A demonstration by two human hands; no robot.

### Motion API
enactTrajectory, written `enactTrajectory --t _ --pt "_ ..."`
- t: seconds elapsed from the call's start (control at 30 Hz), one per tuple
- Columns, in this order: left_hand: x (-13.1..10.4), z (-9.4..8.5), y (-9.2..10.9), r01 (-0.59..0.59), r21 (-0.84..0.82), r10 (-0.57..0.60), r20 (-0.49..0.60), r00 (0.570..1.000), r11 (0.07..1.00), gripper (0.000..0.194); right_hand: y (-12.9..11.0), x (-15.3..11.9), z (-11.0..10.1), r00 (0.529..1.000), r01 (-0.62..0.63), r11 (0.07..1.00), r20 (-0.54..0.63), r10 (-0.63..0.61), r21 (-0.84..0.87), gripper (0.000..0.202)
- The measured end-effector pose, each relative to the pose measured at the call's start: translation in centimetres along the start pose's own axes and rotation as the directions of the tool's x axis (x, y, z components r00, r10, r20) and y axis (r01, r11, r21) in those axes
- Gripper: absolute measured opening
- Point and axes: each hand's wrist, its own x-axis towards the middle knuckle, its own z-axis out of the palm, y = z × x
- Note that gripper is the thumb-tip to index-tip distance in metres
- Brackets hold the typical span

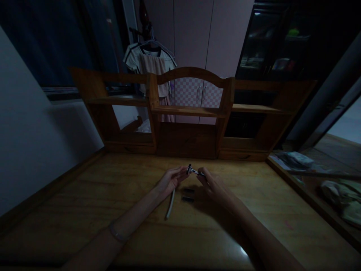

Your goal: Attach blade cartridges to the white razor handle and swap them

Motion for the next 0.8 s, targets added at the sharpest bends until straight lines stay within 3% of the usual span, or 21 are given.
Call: enactTrajectory --t 0.13,0.33,0.47,0.6,0.8 --pt "0.0 0.4 -0.1 0.017 0.032 -0.017 0.001 1.0 0.999 0.02 0.0 0.1 -0.4 0.999 0.028 0.999 0.022 -0.028 -0.027 0.017" --pt "-0.5 1.3 -0.3 -0.12 0.346 0.118 0.028 0.993 0.93 0.031 -0.2 -0.1 -0.3 0.998 0.05 0.997 0.051 -0.047 -0.065 0.018" --pt "-0.7 1.2 -0.2 -0.1 0.301 0.086 0.059 0.995 0.949 0.029 -0.6 -0.1 -0.5 0.999 0.038 0.997 0.037 -0.035 -0.062 0.02" --pt "-0.7 1.1 -0.1 -0.087 0.266 0.086 0.013 0.996 0.96 0.03 -0.8 0.0 -0.8 1.0 0.009 0.997 0.01 -0.009 -0.081 0.025" --pt "-0.7 1.7 -0.1 -0.157 0.394 0.163 0.018 0.986 0.906 0.034 -0.7 0.3 -0.3 0.995 -0.055 0.976 -0.093 0.037 -0.209 0.034"
